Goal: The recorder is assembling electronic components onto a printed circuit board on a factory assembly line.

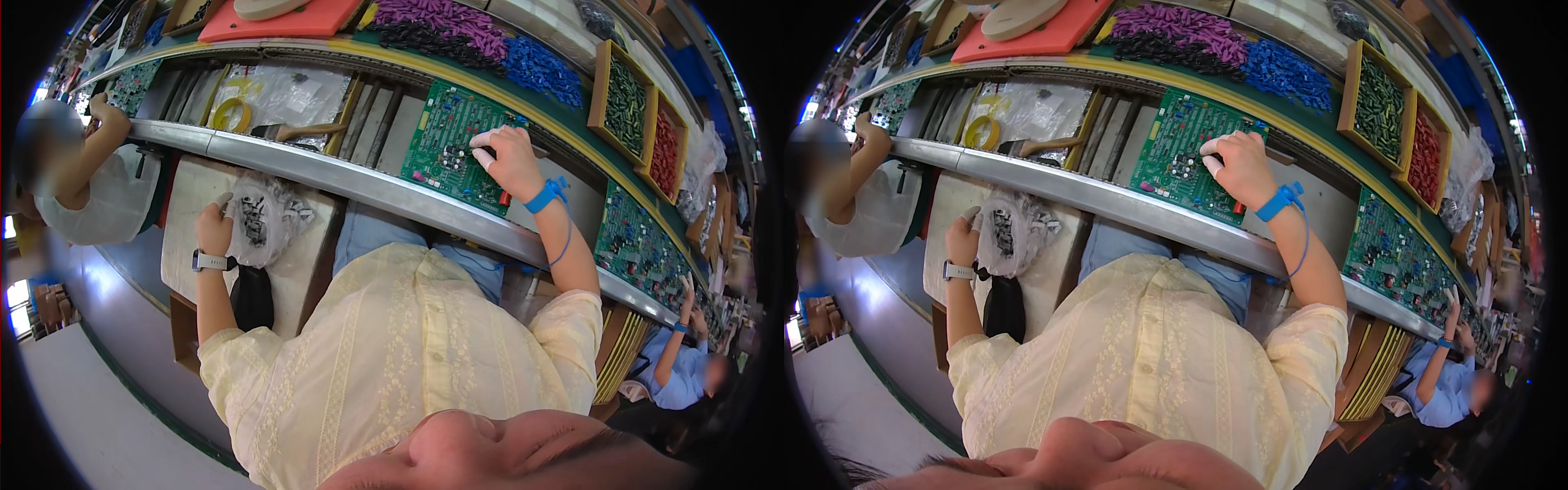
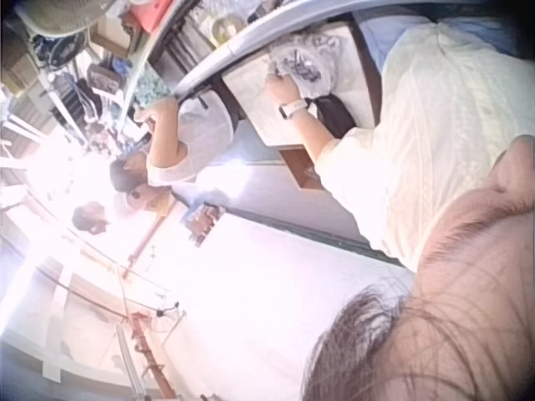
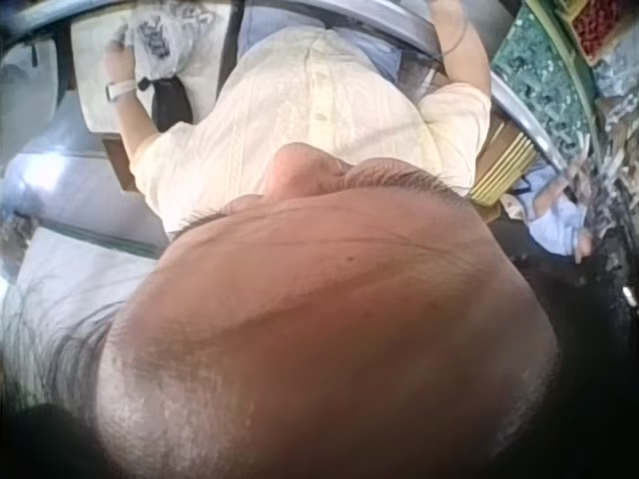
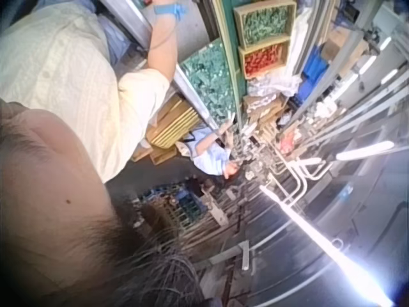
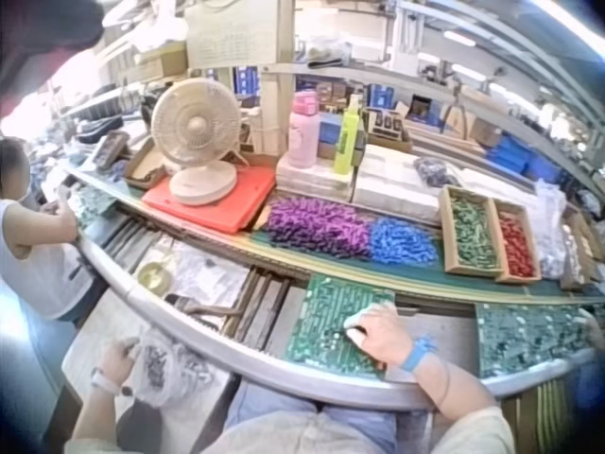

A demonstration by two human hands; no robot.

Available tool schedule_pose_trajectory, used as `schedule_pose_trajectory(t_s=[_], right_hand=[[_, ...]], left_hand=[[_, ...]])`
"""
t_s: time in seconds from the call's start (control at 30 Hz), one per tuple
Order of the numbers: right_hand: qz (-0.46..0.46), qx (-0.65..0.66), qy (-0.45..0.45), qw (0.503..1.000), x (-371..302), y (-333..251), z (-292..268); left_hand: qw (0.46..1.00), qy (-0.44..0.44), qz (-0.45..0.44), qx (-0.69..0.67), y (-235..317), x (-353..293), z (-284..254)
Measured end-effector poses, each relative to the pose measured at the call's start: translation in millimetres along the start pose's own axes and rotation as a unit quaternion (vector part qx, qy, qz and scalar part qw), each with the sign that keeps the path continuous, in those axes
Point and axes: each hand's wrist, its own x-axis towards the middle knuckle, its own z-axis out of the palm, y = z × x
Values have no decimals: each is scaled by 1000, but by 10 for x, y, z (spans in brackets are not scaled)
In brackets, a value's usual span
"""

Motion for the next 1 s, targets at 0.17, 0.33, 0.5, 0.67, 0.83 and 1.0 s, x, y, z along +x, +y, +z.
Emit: schedule_pose_trajectory(t_s=[0.17,0.33,0.5,0.67,0.83,1.0], right_hand=[[-10,-10,3,1000,7,18,-6],[-27,-10,5,1000,33,-17,8],[-86,-87,39,992,24,-100,47],[-53,-61,51,995,-33,-157,-26],[14,77,23,997,-589,-370,-485],[178,366,-135,903,-1757,-79,-894]], left_hand=[[995,-59,-10,77,-29,12,-1],[989,-79,-24,120,-333,-56,178],[980,-112,-17,165,-405,-48,260],[941,-227,-19,250,-141,-5,347],[896,-318,87,297,-353,97,841],[844,-410,93,333,-592,138,1105]])
